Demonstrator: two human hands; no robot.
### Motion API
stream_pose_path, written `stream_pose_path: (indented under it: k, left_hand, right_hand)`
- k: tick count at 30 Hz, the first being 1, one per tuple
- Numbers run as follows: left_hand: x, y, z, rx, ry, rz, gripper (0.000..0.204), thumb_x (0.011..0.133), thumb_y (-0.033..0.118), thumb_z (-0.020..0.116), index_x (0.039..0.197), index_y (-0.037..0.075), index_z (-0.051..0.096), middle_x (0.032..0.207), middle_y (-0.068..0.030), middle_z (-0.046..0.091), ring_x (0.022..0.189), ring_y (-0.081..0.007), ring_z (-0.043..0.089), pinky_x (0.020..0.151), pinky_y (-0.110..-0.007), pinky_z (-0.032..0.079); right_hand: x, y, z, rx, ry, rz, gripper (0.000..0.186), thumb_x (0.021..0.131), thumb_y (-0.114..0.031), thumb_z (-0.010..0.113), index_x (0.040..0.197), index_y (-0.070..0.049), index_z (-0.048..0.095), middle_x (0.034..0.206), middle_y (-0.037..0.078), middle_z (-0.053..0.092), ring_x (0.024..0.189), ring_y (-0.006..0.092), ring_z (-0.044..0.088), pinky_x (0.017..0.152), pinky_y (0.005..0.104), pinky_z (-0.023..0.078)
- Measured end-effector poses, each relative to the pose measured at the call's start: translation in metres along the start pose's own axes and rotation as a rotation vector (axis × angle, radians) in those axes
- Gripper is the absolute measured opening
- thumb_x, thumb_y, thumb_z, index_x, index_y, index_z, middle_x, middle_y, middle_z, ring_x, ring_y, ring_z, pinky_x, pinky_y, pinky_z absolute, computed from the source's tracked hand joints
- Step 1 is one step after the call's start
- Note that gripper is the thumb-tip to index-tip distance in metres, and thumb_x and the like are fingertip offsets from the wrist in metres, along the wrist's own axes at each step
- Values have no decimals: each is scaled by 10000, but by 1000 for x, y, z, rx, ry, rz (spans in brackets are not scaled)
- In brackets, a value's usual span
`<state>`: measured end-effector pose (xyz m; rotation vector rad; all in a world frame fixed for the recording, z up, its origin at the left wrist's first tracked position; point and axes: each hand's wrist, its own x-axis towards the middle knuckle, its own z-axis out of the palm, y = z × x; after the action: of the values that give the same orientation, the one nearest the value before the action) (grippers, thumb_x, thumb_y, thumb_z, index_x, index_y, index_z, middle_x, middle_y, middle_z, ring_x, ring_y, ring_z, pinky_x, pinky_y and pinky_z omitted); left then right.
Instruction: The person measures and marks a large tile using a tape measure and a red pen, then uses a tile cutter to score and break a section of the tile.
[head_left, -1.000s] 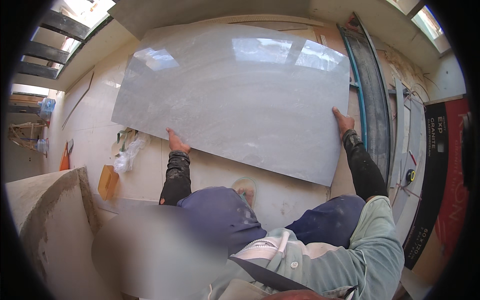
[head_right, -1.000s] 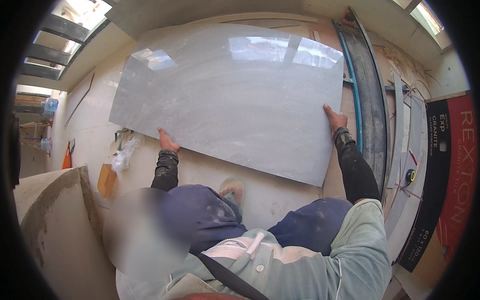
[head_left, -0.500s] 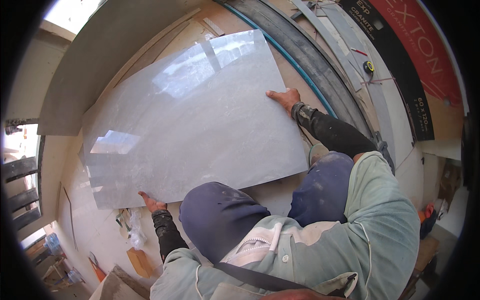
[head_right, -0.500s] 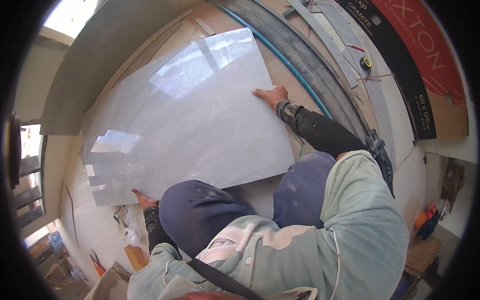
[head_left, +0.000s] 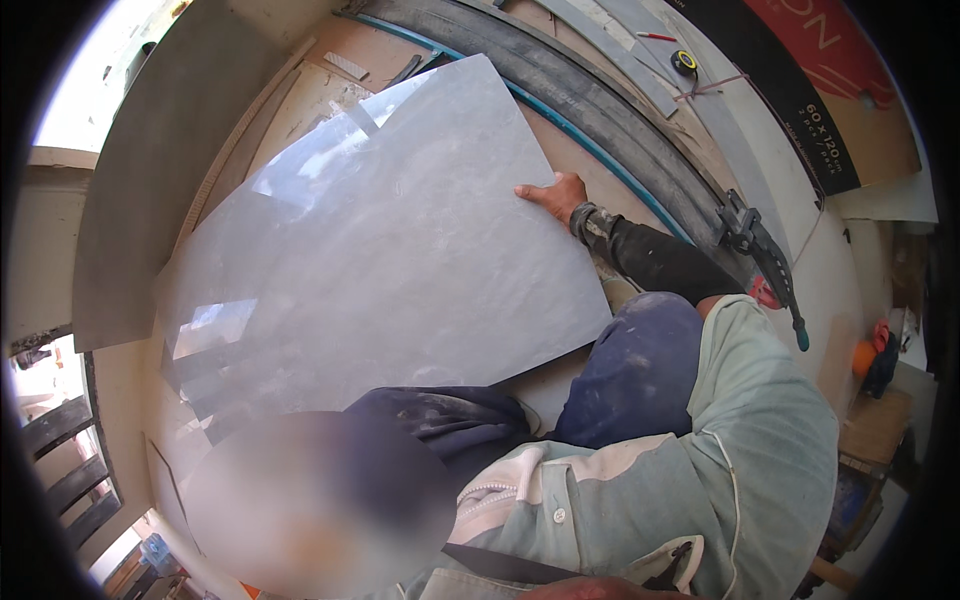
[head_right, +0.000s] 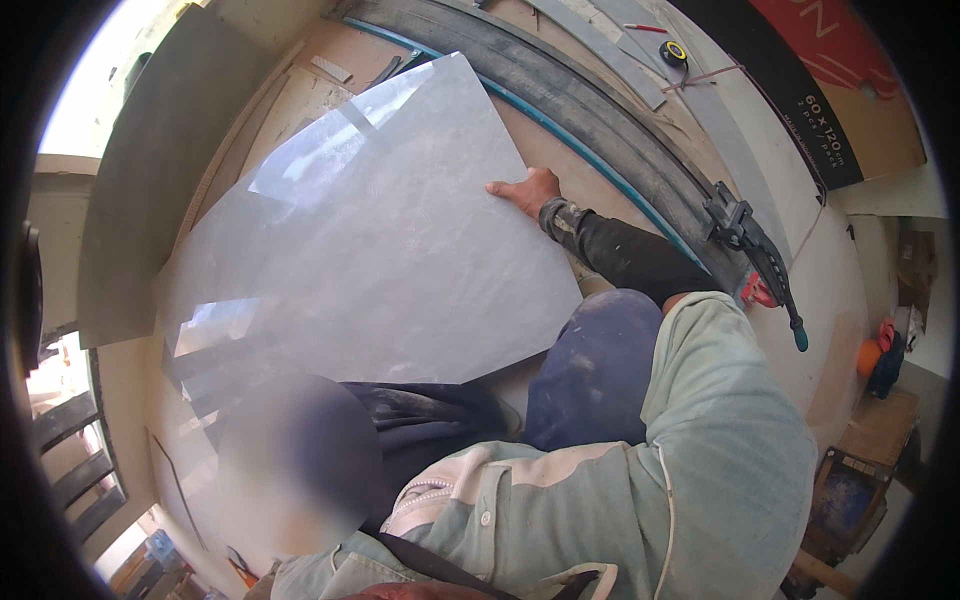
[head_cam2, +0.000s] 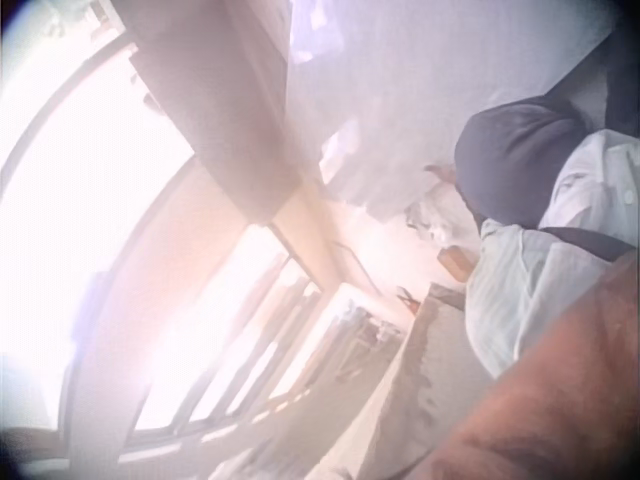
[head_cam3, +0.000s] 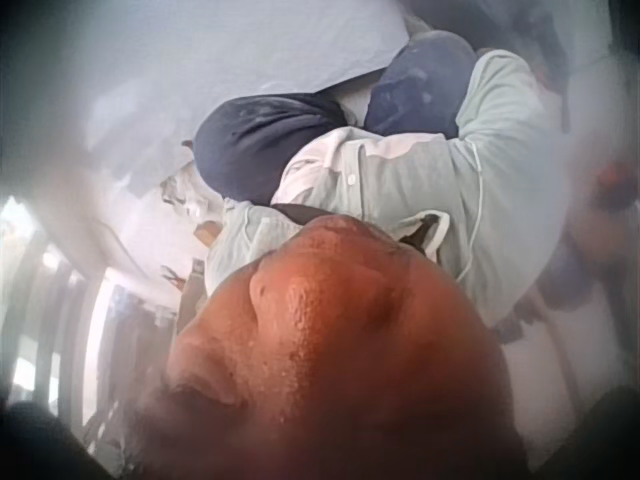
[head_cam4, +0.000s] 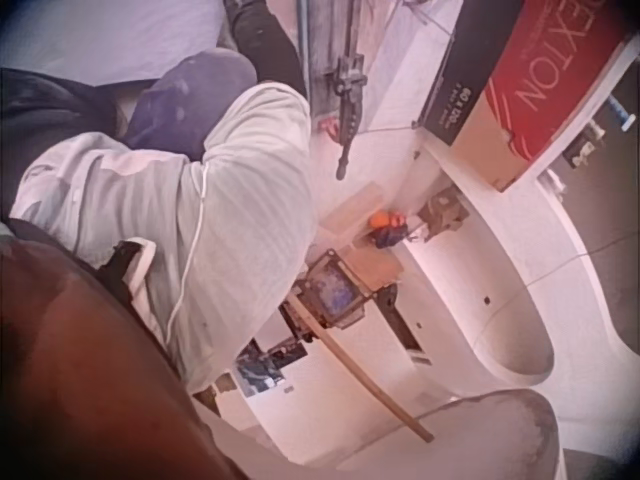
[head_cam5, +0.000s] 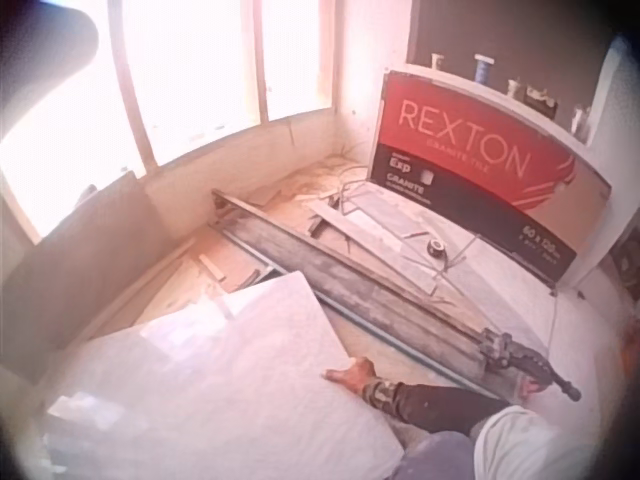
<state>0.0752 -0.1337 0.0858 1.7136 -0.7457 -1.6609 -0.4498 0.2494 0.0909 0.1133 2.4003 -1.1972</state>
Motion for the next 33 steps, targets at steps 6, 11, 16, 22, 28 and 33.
stream_pose_path:
  k: [6, 11, 16, 22, 28, 33]
  left_hand:
    - [-36, -26, -13, -16, 79, -18, 884, 887, 695, 582, 1496, 83, 385, 1493, -113, 466, 1286, -314, 501, 1093, -439, 432]
    - [-66, -58, -21, -19, 124, -40, 869, 897, 686, 572, 1493, 82, 388, 1490, -117, 468, 1285, -316, 503, 1094, -442, 431]
    - [-90, -79, -31, -29, 160, -48, 853, 906, 677, 562, 1491, 80, 392, 1486, -122, 471, 1283, -319, 505, 1095, -445, 430]
    - [-113, -88, -38, -59, 203, -41, 835, 917, 667, 549, 1489, 78, 395, 1482, -127, 474, 1282, -321, 507, 1096, -449, 430]
    - [-123, -90, -34, -75, 224, -31, 817, 928, 657, 537, 1486, 76, 399, 1477, -132, 476, 1280, -324, 509, 1096, -453, 429]
    - [-118, -93, -11, -33, 220, -51, 802, 937, 648, 527, 1484, 75, 402, 1474, -136, 479, 1279, -327, 511, 1097, -456, 428]
  right_hand:
    - [9, 23, -52, 93, -67, 42, 759, 688, -447, 898, 1073, 152, 633, 909, 237, 714, 809, 263, 730, 755, 320, 606]
    - [18, 70, -80, 68, 49, -16, 700, 699, -396, 906, 1039, 149, 630, 903, 221, 709, 758, 242, 721, 686, 326, 613]
    - [8, 77, -106, 48, 44, 37, 708, 705, -364, 909, 1052, 172, 604, 916, 238, 700, 766, 261, 718, 693, 353, 615]
    - [5, 105, -134, 79, 104, 126, 919, 667, -408, 913, 1184, 247, 527, 973, 302, 682, 849, 294, 725, 768, 351, 603]
    - [6, 119, -155, 141, 109, 125, 884, 691, -362, 897, 1192, 257, 513, 965, 298, 683, 796, 308, 727, 772, 354, 605]
    - [9, 138, -176, 207, 109, 90, 812, 697, -358, 893, 1141, 234, 557, 953, 288, 691, 821, 301, 726, 769, 341, 603]
